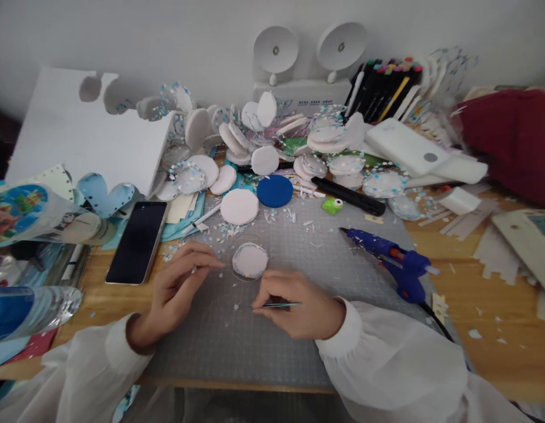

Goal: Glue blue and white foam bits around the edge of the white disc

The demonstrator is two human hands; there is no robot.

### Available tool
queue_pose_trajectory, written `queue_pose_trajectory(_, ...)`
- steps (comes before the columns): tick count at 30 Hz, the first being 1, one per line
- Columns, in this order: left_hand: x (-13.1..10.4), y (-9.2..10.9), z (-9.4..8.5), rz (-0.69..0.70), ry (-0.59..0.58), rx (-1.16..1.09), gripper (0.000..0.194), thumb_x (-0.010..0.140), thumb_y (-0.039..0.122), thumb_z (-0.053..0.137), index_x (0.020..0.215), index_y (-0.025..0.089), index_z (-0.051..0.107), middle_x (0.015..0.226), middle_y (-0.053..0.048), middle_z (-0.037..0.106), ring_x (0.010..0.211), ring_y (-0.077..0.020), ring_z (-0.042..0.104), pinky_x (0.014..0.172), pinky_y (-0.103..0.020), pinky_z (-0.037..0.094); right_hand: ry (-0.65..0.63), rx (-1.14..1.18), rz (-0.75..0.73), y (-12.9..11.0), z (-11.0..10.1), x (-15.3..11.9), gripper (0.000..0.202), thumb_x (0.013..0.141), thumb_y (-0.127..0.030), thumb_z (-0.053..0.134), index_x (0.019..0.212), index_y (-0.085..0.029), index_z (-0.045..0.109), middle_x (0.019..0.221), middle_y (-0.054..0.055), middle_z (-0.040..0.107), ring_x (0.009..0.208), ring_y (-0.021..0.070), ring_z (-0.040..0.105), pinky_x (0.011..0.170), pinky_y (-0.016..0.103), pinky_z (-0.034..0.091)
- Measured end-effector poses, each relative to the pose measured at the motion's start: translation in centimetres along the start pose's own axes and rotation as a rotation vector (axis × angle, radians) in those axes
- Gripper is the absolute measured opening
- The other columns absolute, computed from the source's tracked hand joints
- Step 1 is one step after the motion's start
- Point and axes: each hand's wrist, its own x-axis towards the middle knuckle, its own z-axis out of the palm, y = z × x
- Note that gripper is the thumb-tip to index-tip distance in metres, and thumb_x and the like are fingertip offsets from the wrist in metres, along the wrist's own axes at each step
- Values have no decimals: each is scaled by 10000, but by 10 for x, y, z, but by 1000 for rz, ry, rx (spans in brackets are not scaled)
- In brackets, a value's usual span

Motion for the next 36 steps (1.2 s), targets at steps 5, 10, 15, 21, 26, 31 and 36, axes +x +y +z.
queue_pose_trajectory(5,-2,-2,-2,-15,-22,-10,235,895,106,458,956,192,668,878,-46,615,839,-166,553,755,-302,434,15,13,7,0,-2,0,66,818,-164,638,775,-165,588,714,47,640,664,122,576,596,240,457)
queue_pose_trajectory(10,-2,-3,-2,-25,-14,10,229,901,134,454,940,188,673,837,-46,632,793,-168,561,711,-301,431,-41,-57,-53,3,2,-1,48,828,-172,630,815,-173,584,746,46,650,726,133,585,658,258,461)
queue_pose_trajectory(15,-1,-3,-1,-37,-23,21,233,903,138,450,938,184,676,817,-44,633,764,-162,560,680,-292,426,-37,-73,-79,2,5,-2,39,845,-151,596,821,-180,586,738,42,643,729,133,574,657,259,451)
queue_pose_trajectory(21,-2,-3,-1,-28,-37,9,237,892,106,455,941,189,672,812,-29,626,762,-150,557,688,-277,417,-23,-28,-78,0,6,-2,87,837,-109,579,782,-176,581,710,42,652,699,126,578,637,247,453)
queue_pose_trajectory(26,-4,-2,-2,-13,-43,7,229,891,105,459,953,189,663,838,-37,635,785,-160,565,706,-288,424,92,1,-66,-2,1,-1,93,834,-123,593,759,-174,570,690,43,641,649,123,574,587,245,447)
queue_pose_trajectory(31,-4,-1,-2,-11,-32,6,226,897,117,458,956,190,663,830,-40,630,767,-158,554,692,-290,423,27,-40,-41,0,1,-1,61,816,-167,636,791,-172,580,714,46,634,672,132,571,611,258,451)
queue_pose_trajectory(36,-4,0,-2,21,23,32,225,897,133,453,966,185,661,814,-48,636,744,-164,554,673,-298,423,-39,-81,-80,1,5,-2,26,841,-163,600,827,-178,584,746,48,635,730,136,572,653,259,452)
